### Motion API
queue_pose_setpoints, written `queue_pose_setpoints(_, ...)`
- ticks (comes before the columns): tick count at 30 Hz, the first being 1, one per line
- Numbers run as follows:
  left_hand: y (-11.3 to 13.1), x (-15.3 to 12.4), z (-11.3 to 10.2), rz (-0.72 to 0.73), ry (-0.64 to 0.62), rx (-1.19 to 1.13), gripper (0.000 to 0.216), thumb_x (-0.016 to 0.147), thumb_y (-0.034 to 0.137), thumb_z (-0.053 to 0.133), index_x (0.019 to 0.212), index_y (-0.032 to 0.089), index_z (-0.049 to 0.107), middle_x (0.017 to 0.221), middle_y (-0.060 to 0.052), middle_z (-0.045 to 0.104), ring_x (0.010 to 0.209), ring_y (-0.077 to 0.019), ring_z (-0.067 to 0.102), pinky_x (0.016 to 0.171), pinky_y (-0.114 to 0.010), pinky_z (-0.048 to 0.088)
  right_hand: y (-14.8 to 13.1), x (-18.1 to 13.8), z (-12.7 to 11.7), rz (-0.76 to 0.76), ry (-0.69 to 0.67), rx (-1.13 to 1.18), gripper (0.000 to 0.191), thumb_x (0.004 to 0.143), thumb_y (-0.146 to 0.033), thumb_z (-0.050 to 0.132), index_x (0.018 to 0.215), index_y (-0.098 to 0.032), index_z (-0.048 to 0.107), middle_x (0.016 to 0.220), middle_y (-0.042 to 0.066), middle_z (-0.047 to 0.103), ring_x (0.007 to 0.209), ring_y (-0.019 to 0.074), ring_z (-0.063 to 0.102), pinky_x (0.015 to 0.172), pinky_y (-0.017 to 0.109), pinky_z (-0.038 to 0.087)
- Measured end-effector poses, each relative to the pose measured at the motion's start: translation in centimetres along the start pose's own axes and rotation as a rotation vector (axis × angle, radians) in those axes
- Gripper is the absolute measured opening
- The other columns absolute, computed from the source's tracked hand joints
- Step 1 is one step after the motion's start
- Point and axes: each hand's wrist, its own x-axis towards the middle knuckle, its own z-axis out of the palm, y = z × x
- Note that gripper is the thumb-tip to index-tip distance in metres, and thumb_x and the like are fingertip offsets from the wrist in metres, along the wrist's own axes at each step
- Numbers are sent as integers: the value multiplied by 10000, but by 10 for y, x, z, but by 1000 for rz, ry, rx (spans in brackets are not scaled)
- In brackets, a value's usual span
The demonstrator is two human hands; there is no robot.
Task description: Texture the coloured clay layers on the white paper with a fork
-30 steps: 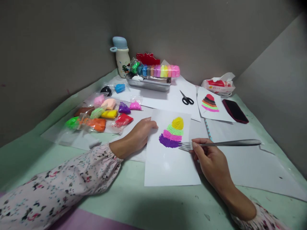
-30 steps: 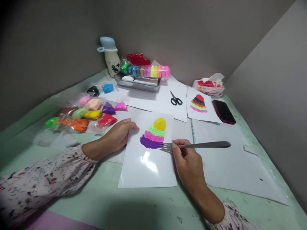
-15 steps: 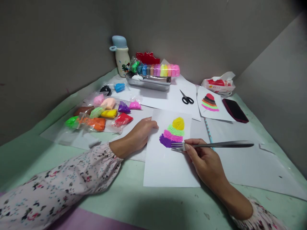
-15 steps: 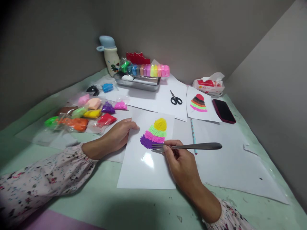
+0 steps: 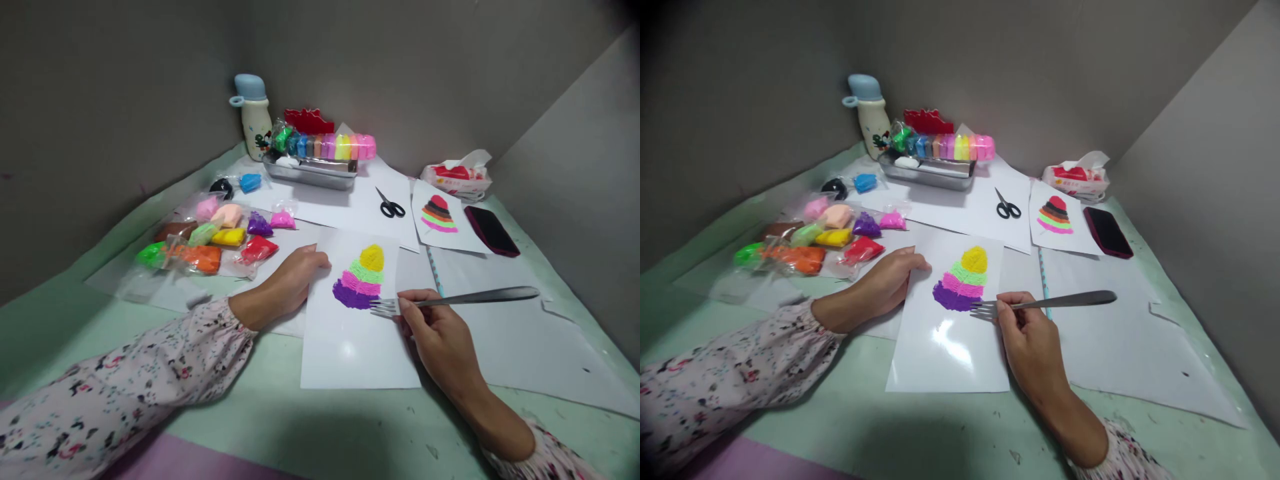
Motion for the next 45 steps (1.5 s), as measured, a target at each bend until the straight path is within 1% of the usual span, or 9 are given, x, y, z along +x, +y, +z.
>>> queue_pose_setpoints(5,-4,3,-5,34,-3,-6,184,660,83,580,695,188,434,628,24,475,565,-112,516,507,-234,387,2,-1,0,46,50,83,245,854,-444,566,913,-214,629,589,-24,606,531,139,543,498,238,411)
queue_pose_setpoints(8,-4,2,-4,24,-28,-12,166,666,85,572,711,186,448,631,22,488,560,-116,524,512,-240,400,0,-2,1,28,36,128,247,859,-441,562,933,-214,624,564,-34,574,509,133,519,475,233,394)
queue_pose_setpoints(17,-2,0,5,5,-123,3,150,671,89,548,797,168,529,663,-15,560,560,-140,557,547,-281,458,-5,2,4,-82,-73,103,240,861,-422,571,949,-210,639,765,14,668,616,137,561,573,244,454)
queue_pose_setpoints(22,-3,0,5,24,-129,26,141,678,98,561,795,168,523,674,-19,554,554,-131,541,532,-272,439,-7,2,3,-69,-88,60,226,865,-422,565,937,-221,638,720,0,663,601,135,564,571,241,444)
queue_pose_setpoints(29,-5,2,1,67,-45,80,186,658,91,575,714,198,434,619,20,482,526,-110,497,463,-238,346,-5,1,2,-40,-43,-22,236,866,-432,548,922,-222,641,662,-8,647,570,144,558,550,257,431)
queue_pose_setpoints(33,-3,1,0,73,-53,136,168,665,88,559,747,194,457,643,13,498,526,-108,503,443,-234,303,-1,2,1,-15,-18,-42,238,866,-442,538,921,-233,637,594,-28,611,543,147,546,534,260,423)
queue_pose_setpoints(39,1,-2,3,110,-6,149,198,709,123,600,714,193,414,625,28,478,511,-87,482,452,-220,313,7,3,-2,13,5,-17,249,849,-451,552,903,-222,633,622,-13,634,551,154,559,516,256,425)
queue_pose_setpoints(43,-2,2,0,118,16,156,177,750,198,635,867,176,504,687,13,547,540,-97,514,491,-226,367,11,5,-4,13,37,11,285,830,-460,564,895,-194,640,605,4,627,534,165,559,488,257,417)
queue_pose_setpoints(45,-4,5,-1,126,48,156,320,759,217,646,1051,164,525,748,-3,588,577,-109,542,533,-238,404,10,4,-4,-3,45,29,287,825,-456,572,896,-187,641,604,4,625,536,161,560,499,255,424)
